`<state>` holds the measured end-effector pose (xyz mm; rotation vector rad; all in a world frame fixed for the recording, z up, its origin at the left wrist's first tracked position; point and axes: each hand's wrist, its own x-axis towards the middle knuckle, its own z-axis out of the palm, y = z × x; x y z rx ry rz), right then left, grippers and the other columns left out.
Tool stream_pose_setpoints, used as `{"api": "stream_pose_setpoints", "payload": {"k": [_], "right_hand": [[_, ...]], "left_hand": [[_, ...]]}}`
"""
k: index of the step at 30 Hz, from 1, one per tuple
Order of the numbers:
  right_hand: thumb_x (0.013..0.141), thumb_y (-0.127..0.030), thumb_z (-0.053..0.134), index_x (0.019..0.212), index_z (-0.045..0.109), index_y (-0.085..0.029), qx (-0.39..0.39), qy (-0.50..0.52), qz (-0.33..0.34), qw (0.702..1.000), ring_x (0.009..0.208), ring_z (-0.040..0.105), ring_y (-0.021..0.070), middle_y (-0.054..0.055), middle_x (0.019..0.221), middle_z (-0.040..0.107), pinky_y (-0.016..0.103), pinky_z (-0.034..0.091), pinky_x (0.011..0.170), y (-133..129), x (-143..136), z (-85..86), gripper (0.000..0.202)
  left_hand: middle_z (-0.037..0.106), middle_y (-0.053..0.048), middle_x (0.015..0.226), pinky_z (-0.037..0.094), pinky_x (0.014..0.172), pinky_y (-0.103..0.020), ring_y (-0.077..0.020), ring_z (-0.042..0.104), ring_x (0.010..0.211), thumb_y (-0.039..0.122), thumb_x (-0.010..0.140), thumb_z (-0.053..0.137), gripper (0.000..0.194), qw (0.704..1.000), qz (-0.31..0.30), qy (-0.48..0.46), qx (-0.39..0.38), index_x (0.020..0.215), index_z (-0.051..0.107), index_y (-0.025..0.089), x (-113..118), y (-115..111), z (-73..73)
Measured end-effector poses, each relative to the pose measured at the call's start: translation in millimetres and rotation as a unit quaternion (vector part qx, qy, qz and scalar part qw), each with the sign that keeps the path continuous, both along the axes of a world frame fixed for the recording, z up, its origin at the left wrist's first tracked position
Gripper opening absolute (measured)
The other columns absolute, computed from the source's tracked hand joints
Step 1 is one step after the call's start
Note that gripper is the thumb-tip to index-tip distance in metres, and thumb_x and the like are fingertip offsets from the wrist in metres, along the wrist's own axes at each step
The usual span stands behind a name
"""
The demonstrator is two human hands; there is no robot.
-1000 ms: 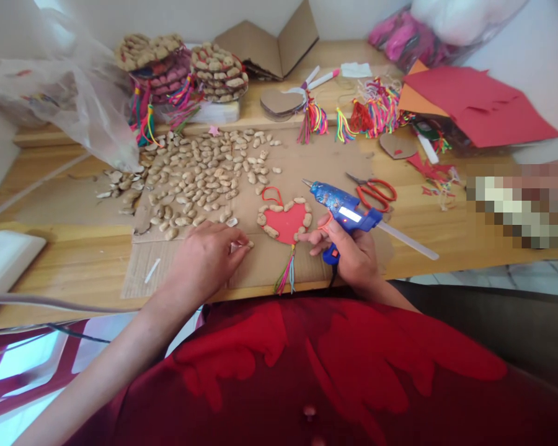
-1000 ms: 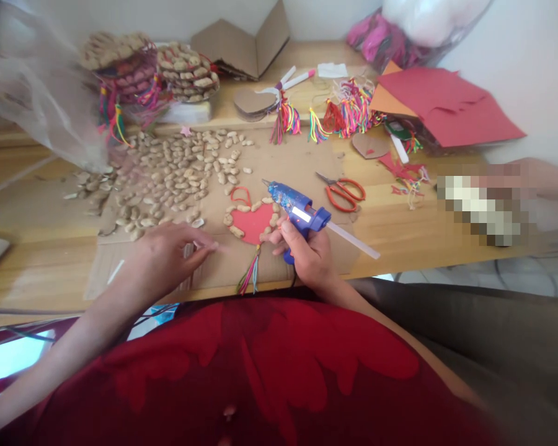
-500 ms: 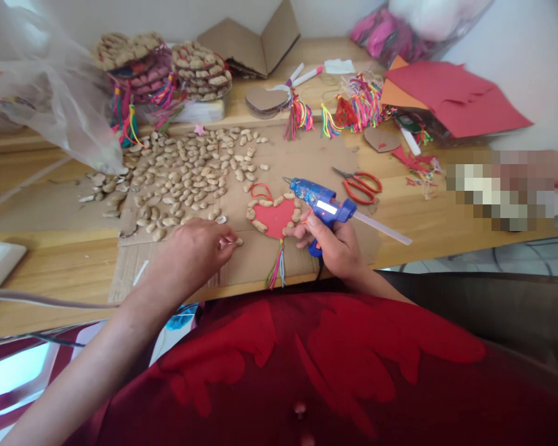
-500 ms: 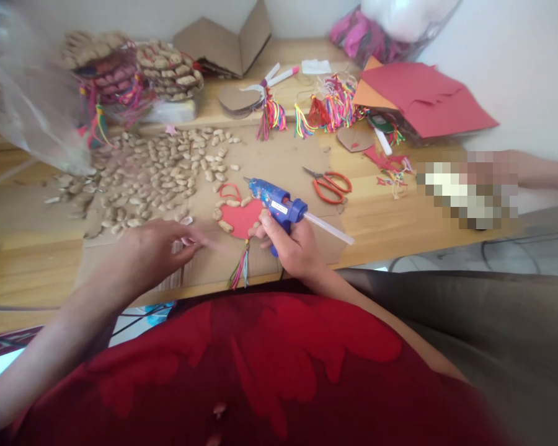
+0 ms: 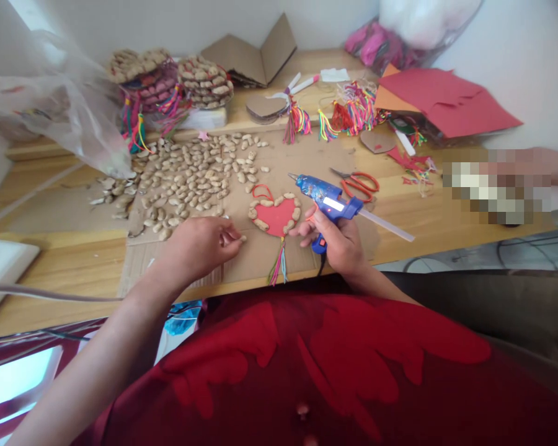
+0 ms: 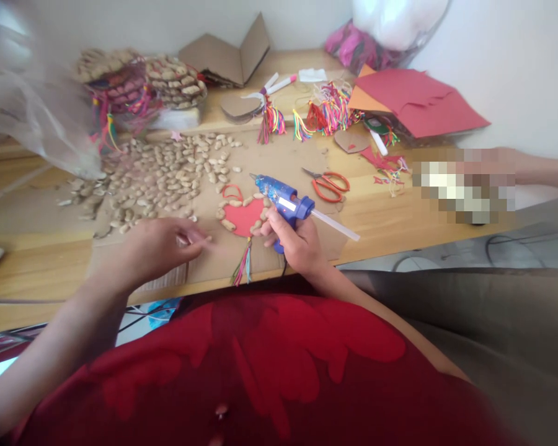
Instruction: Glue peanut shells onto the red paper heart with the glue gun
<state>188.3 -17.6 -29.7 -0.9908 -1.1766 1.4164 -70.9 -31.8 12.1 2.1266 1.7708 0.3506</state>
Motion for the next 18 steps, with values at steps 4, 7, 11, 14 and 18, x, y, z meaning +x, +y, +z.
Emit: {"api": "stream_pose_setpoints", "payload": {"k": [4, 7, 11, 14, 18], "right_hand": [[0.090, -0.054, 0.070, 0.094, 0.062, -0.022, 0.002, 0.026, 0.015, 1.000, 0.071, 0.075, 0.0171, -0.002, 0.072, 0.066, 0.024, 0.057, 0.054, -3.2, -1.6, 3.7, 0.033], [0.091, -0.050, 0.070, 0.095, 0.061, -0.021, -0.010, 0.036, 0.061, 0.997, 0.071, 0.074, 0.0166, -0.001, 0.078, 0.069, 0.023, 0.056, 0.053, -6.9, -7.4, 11.9, 0.030], [0.087, -0.037, 0.077, 0.098, 0.061, -0.020, 0.000, 0.024, 0.113, 0.993, 0.068, 0.071, 0.0140, -0.001, 0.081, 0.071, 0.025, 0.057, 0.058, -11.1, -17.4, 28.3, 0.025], [0.082, -0.028, 0.081, 0.102, 0.059, -0.022, 0.005, 0.031, 0.134, 0.990, 0.067, 0.069, 0.0128, -0.002, 0.086, 0.071, 0.028, 0.061, 0.064, -13.3, -23.4, 37.5, 0.030], [0.084, -0.022, 0.076, 0.107, 0.054, -0.025, -0.001, 0.069, 0.198, 0.978, 0.069, 0.073, 0.0146, -0.003, 0.090, 0.071, 0.033, 0.066, 0.071, -16.4, -28.1, 40.0, 0.031]], "left_hand": [[0.073, -0.002, 0.069, 0.048, 0.055, -0.025, -0.0146, 0.063, 0.059, 0.040, 0.077, 0.078, 0.020, 0.957, 0.046, -0.265, -0.106, 0.080, 0.076, 0.020, -2.8, -8.7, 2.7], [0.071, -0.003, 0.068, 0.049, 0.057, -0.021, -0.0118, 0.061, 0.062, 0.041, 0.069, 0.088, 0.029, 0.862, 0.073, -0.463, -0.192, 0.078, 0.075, 0.016, 2.0, -15.2, 1.2], [0.073, -0.005, 0.072, 0.050, 0.058, -0.016, -0.0106, 0.064, 0.065, 0.040, 0.063, 0.095, 0.036, 0.730, 0.079, -0.606, -0.306, 0.079, 0.077, 0.015, 12.9, -21.8, -4.7], [0.074, -0.005, 0.074, 0.053, 0.061, -0.016, -0.0100, 0.065, 0.066, 0.038, 0.065, 0.095, 0.035, 0.689, 0.063, -0.629, -0.356, 0.082, 0.078, 0.013, 19.8, -25.2, -9.2], [0.073, -0.005, 0.074, 0.054, 0.062, -0.015, -0.0096, 0.066, 0.066, 0.037, 0.066, 0.095, 0.035, 0.664, 0.056, -0.644, -0.376, 0.084, 0.079, 0.013, 25.7, -28.3, -13.5]]}}
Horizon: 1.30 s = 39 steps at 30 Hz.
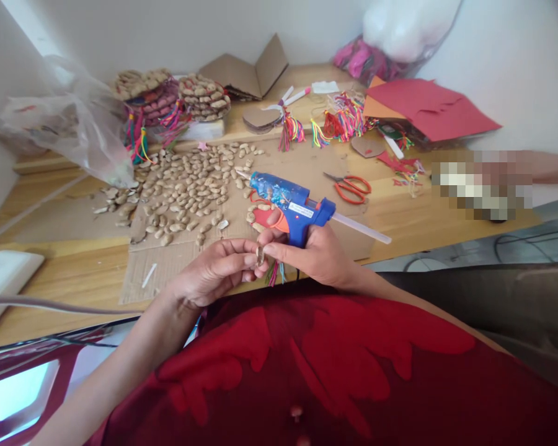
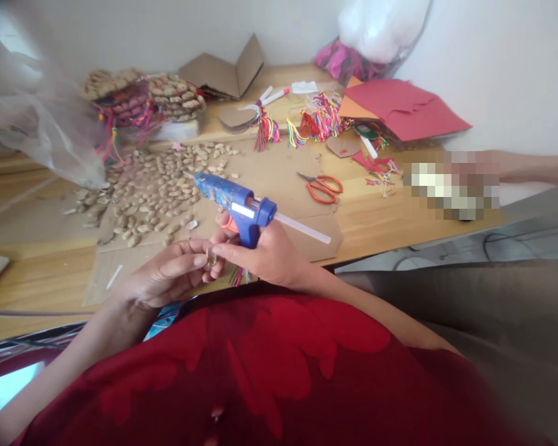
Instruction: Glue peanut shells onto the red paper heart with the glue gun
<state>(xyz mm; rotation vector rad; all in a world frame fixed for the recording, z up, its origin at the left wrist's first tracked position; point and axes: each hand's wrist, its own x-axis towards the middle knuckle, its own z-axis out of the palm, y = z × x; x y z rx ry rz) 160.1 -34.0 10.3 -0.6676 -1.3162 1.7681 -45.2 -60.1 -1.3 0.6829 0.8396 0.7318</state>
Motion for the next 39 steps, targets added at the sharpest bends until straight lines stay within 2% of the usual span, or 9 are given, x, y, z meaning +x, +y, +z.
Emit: {"api": "stream_pose_setpoints", "payload": {"k": [7, 12, 15, 18, 22, 25, 29, 39], "right_hand": [[0.087, -0.025, 0.073, 0.109, 0.053, -0.024, 0.035, -0.030, -0.014, 0.999, 0.069, 0.073, 0.0145, -0.003, 0.089, 0.068, 0.033, 0.066, 0.071, -4.6, -2.3, -7.4, 0.030], [0.089, -0.027, 0.072, 0.105, 0.057, -0.023, 0.115, -0.107, -0.050, 0.986, 0.081, 0.071, 0.0165, 0.000, 0.090, 0.070, 0.036, 0.064, 0.079, -7.0, -1.3, -17.3, 0.022], [0.090, -0.028, 0.071, 0.105, 0.058, -0.022, 0.133, -0.117, -0.058, 0.982, 0.086, 0.071, 0.0175, 0.001, 0.090, 0.070, 0.036, 0.063, 0.081, -7.8, -0.8, -19.9, 0.021], [0.092, -0.030, 0.070, 0.102, 0.059, -0.022, 0.137, -0.116, -0.056, 0.982, 0.088, 0.070, 0.0174, 0.001, 0.091, 0.070, 0.034, 0.061, 0.081, -7.7, 0.9, -15.4, 0.017], [0.096, -0.034, 0.066, 0.102, 0.063, -0.022, 0.112, -0.118, -0.091, 0.982, 0.073, 0.063, 0.0128, 0.001, 0.089, 0.070, 0.029, 0.054, 0.071, -7.7, 7.9, -2.8, 0.014], [0.099, -0.037, 0.062, 0.095, 0.063, -0.020, 0.076, -0.108, -0.062, 0.989, 0.065, 0.056, 0.0107, 0.002, 0.085, 0.070, 0.027, 0.048, 0.063, -9.7, 15.0, 4.0, 0.018], [0.099, -0.036, 0.063, 0.101, 0.062, -0.019, 0.047, -0.104, -0.029, 0.993, 0.063, 0.054, 0.0099, 0.001, 0.082, 0.069, 0.026, 0.046, 0.060, -15.4, 22.0, 8.1, 0.017], [0.102, -0.036, 0.059, 0.083, 0.065, -0.020, 0.101, -0.126, -0.003, 0.987, 0.061, 0.052, 0.0104, 0.001, 0.077, 0.065, 0.028, 0.047, 0.060, -23.3, 25.1, 14.5, 0.026]], "left_hand": [[0.073, -0.005, 0.076, 0.055, 0.064, -0.015, -0.0103, 0.068, 0.069, 0.033, 0.067, 0.095, 0.032, 1.000, 0.001, -0.015, -0.007, 0.088, 0.081, 0.014, 3.5, -1.9, -5.0], [0.074, -0.005, 0.076, 0.055, 0.063, -0.014, -0.0099, 0.069, 0.069, 0.032, 0.067, 0.095, 0.029, 1.000, 0.001, -0.008, 0.009, 0.087, 0.082, 0.014, 4.5, -2.5, -5.3], [0.075, -0.005, 0.075, 0.054, 0.062, -0.013, -0.0094, 0.068, 0.068, 0.031, 0.067, 0.095, 0.029, 1.000, 0.006, 0.007, 0.023, 0.085, 0.082, 0.013, 5.5, -3.2, -4.7], [0.074, -0.005, 0.073, 0.053, 0.061, -0.013, -0.0095, 0.067, 0.066, 0.033, 0.067, 0.095, 0.030, 1.000, 0.014, 0.011, 0.023, 0.084, 0.081, 0.013, 5.0, -3.2, -3.8], [0.074, -0.004, 0.071, 0.054, 0.060, -0.014, -0.0099, 0.067, 0.065, 0.034, 0.066, 0.096, 0.029, 0.998, 0.052, -0.021, 0.012, 0.080, 0.079, 0.015, -0.9, -1.5, -2.2], [0.072, -0.004, 0.070, 0.053, 0.060, -0.014, -0.0096, 0.066, 0.064, 0.036, 0.067, 0.095, 0.029, 0.995, 0.085, -0.042, 0.027, 0.078, 0.077, 0.015, -6.9, 0.1, -1.3], [0.071, -0.004, 0.070, 0.052, 0.060, -0.015, -0.0092, 0.065, 0.063, 0.036, 0.068, 0.094, 0.031, 0.992, 0.100, -0.062, 0.047, 0.080, 0.076, 0.014, -12.0, 1.6, -0.7], [0.066, -0.003, 0.068, 0.050, 0.062, -0.016, -0.0087, 0.061, 0.063, 0.041, 0.070, 0.092, 0.036, 0.993, 0.083, -0.044, 0.071, 0.080, 0.075, 0.011, -19.2, 4.1, -0.5]]}}
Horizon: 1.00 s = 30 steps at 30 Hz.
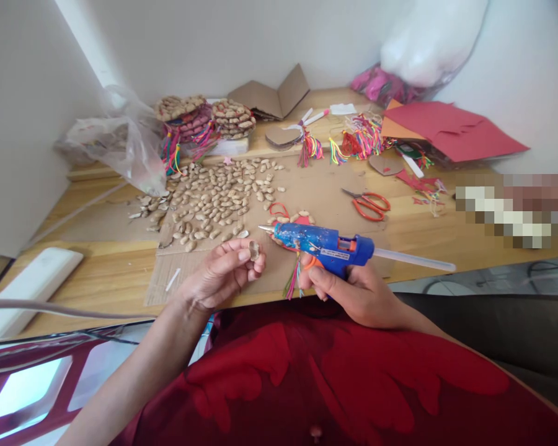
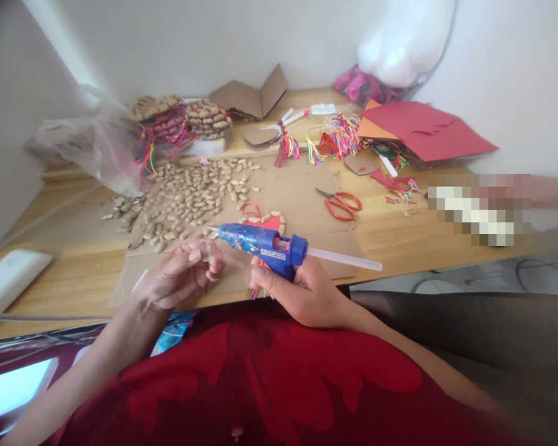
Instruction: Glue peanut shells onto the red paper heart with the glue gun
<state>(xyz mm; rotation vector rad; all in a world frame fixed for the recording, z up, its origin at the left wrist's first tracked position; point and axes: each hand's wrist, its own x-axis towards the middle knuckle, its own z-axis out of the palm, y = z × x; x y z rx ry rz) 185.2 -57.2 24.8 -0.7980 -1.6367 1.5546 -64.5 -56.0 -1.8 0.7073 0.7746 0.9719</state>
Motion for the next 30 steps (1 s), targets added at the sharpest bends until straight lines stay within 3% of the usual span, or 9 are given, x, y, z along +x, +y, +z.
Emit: {"api": "stream_pose_setpoints", "payload": {"k": [15, 20, 30], "right_hand": [[0.103, -0.043, 0.055, 0.088, 0.065, -0.019, 0.010, -0.017, 0.022, 1.000, 0.057, 0.050, 0.0100, 0.002, 0.079, 0.065, 0.026, 0.044, 0.053, -3.1, 5.9, -5.9, 0.030], [0.104, -0.045, 0.053, 0.090, 0.066, -0.020, 0.009, -0.039, 0.031, 0.999, 0.056, 0.050, 0.0115, -0.001, 0.068, 0.055, 0.027, 0.043, 0.054, -2.3, 9.1, -11.8, 0.032], [0.103, -0.048, 0.053, 0.086, 0.064, -0.019, 0.027, -0.056, 0.017, 0.998, 0.053, 0.049, 0.0113, -0.003, 0.059, 0.053, 0.027, 0.041, 0.051, -2.8, 6.3, -3.9, 0.036]], "left_hand": [[0.073, -0.004, 0.072, 0.049, 0.065, -0.020, -0.0112, 0.063, 0.067, 0.033, 0.070, 0.093, 0.026, 0.995, 0.058, 0.033, 0.070, 0.086, 0.080, 0.016, -7.6, 1.4, -0.5], [0.075, -0.005, 0.075, 0.050, 0.068, -0.020, -0.0115, 0.065, 0.070, 0.035, 0.066, 0.096, 0.029, 0.988, 0.076, 0.091, 0.094, 0.082, 0.081, 0.015, -9.8, 1.5, 7.3], [0.076, -0.004, 0.077, 0.053, 0.074, -0.024, -0.0131, 0.066, 0.073, 0.037, 0.066, 0.096, 0.030, 0.981, 0.083, 0.139, 0.108, 0.083, 0.081, 0.016, -11.8, 0.7, 12.8]]}}
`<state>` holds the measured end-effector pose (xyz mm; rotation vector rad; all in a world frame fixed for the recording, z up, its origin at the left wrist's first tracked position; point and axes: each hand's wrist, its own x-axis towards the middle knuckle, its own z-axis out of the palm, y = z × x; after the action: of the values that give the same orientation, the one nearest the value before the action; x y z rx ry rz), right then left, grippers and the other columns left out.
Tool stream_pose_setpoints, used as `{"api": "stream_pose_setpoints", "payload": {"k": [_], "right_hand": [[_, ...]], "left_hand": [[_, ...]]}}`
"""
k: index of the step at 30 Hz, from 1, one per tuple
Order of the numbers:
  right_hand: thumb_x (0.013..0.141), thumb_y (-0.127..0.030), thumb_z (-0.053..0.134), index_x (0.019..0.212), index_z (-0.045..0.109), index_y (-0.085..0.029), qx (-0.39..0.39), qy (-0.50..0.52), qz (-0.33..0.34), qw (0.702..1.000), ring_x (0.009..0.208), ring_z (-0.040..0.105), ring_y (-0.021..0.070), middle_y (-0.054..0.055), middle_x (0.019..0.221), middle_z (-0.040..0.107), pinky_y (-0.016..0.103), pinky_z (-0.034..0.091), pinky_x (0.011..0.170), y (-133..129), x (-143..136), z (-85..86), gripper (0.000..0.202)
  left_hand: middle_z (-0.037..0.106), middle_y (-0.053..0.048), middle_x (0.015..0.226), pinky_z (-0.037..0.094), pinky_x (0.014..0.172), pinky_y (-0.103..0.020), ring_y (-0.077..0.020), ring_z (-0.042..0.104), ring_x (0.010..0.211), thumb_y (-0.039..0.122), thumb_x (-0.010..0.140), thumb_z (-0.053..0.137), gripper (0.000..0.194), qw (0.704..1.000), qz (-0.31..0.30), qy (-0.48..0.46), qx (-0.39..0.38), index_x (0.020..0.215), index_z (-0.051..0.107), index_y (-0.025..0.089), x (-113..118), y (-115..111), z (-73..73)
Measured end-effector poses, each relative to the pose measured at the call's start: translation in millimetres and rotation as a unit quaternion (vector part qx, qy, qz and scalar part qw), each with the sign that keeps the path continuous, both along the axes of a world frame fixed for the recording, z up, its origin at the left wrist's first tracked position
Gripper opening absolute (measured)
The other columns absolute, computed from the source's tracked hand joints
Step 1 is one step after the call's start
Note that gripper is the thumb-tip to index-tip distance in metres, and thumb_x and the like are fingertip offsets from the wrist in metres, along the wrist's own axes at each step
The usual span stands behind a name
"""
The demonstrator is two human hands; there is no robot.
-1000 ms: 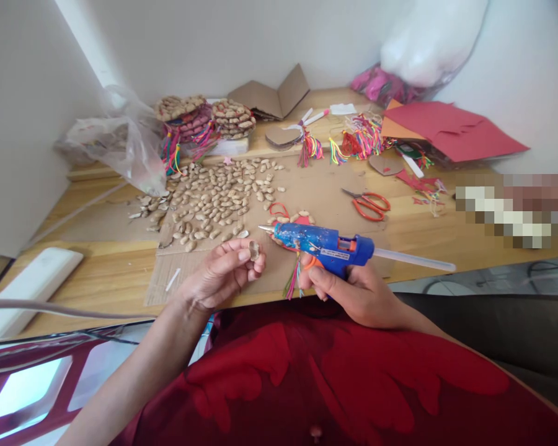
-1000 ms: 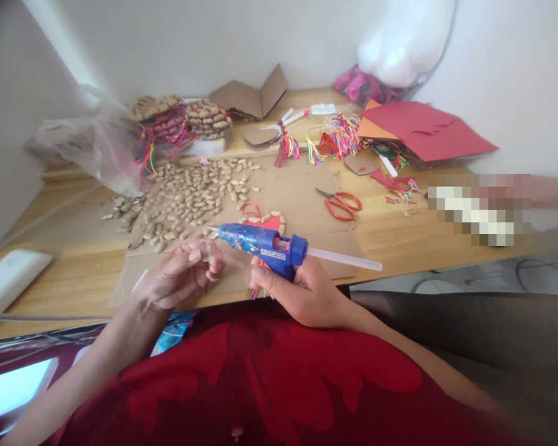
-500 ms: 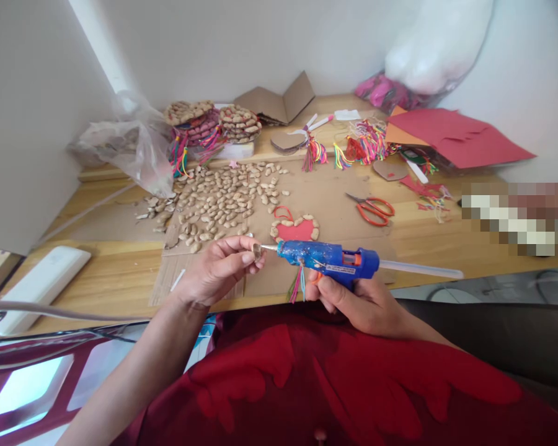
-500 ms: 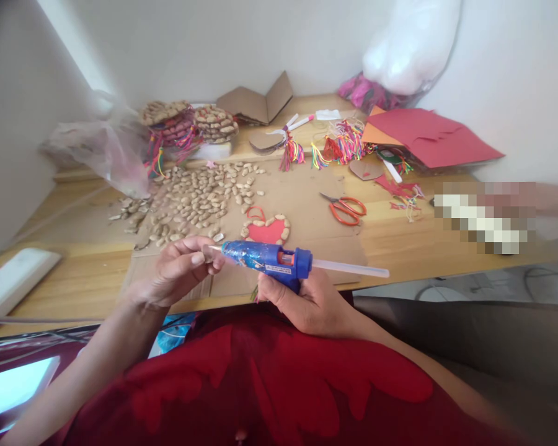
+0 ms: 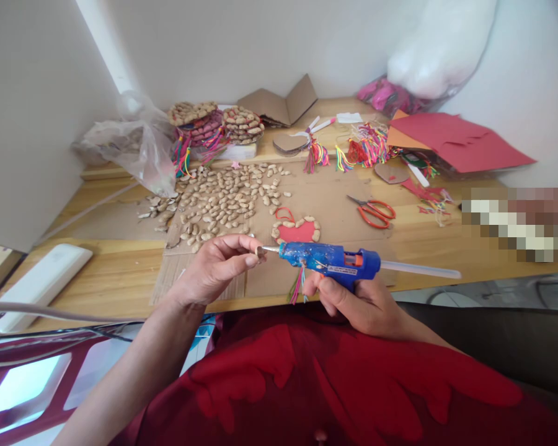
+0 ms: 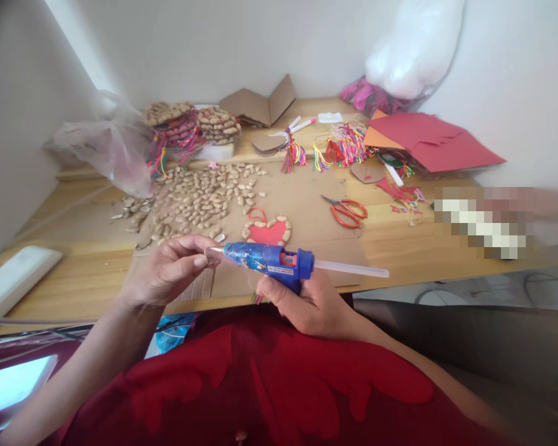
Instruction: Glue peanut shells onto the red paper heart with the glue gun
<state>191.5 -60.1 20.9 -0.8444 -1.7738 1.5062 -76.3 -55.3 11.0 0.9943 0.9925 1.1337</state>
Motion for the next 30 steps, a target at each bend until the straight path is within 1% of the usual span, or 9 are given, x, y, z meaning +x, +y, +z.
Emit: {"api": "stream_pose_setpoints", "payload": {"k": [7, 13, 25, 30], "right_hand": [[0.103, -0.049, 0.054, 0.088, 0.066, -0.017, -0.011, -0.008, -0.001, 1.000, 0.052, 0.048, 0.0109, -0.003, 0.060, 0.052, 0.027, 0.040, 0.050, -0.1, 1.1, -1.2, 0.036], [0.102, -0.049, 0.055, 0.089, 0.067, -0.018, -0.028, -0.012, -0.001, 1.000, 0.053, 0.050, 0.0110, -0.002, 0.064, 0.055, 0.026, 0.040, 0.050, -0.8, 2.9, -5.2, 0.035], [0.103, -0.048, 0.054, 0.087, 0.067, -0.018, -0.024, -0.018, -0.001, 1.000, 0.051, 0.049, 0.0106, -0.003, 0.059, 0.053, 0.026, 0.038, 0.049, -0.8, 4.1, -5.5, 0.037], [0.102, -0.048, 0.055, 0.087, 0.068, -0.018, -0.026, -0.020, 0.000, 0.999, 0.051, 0.050, 0.0108, -0.003, 0.059, 0.054, 0.025, 0.040, 0.048, -0.2, 3.9, -5.7, 0.036]], "left_hand": [[0.076, -0.004, 0.078, 0.052, 0.074, -0.022, -0.0121, 0.066, 0.073, 0.037, 0.066, 0.096, 0.029, 1.000, -0.007, -0.003, -0.001, 0.083, 0.082, 0.017, 0.3, -0.7, -0.3], [0.076, -0.005, 0.077, 0.052, 0.074, -0.024, -0.0135, 0.066, 0.073, 0.037, 0.066, 0.095, 0.030, 1.000, -0.001, -0.002, -0.002, 0.083, 0.082, 0.016, -0.2, -1.6, -1.0], [0.076, -0.004, 0.078, 0.052, 0.074, -0.023, -0.0129, 0.066, 0.073, 0.037, 0.066, 0.095, 0.029, 1.000, -0.005, 0.000, -0.004, 0.084, 0.083, 0.018, -2.0, -0.8, -3.1], [0.077, -0.005, 0.079, 0.052, 0.076, -0.024, -0.0138, 0.066, 0.074, 0.036, 0.065, 0.095, 0.029, 1.000, -0.001, 0.000, -0.005, 0.084, 0.082, 0.017, -1.7, -1.1, -3.4]]}}
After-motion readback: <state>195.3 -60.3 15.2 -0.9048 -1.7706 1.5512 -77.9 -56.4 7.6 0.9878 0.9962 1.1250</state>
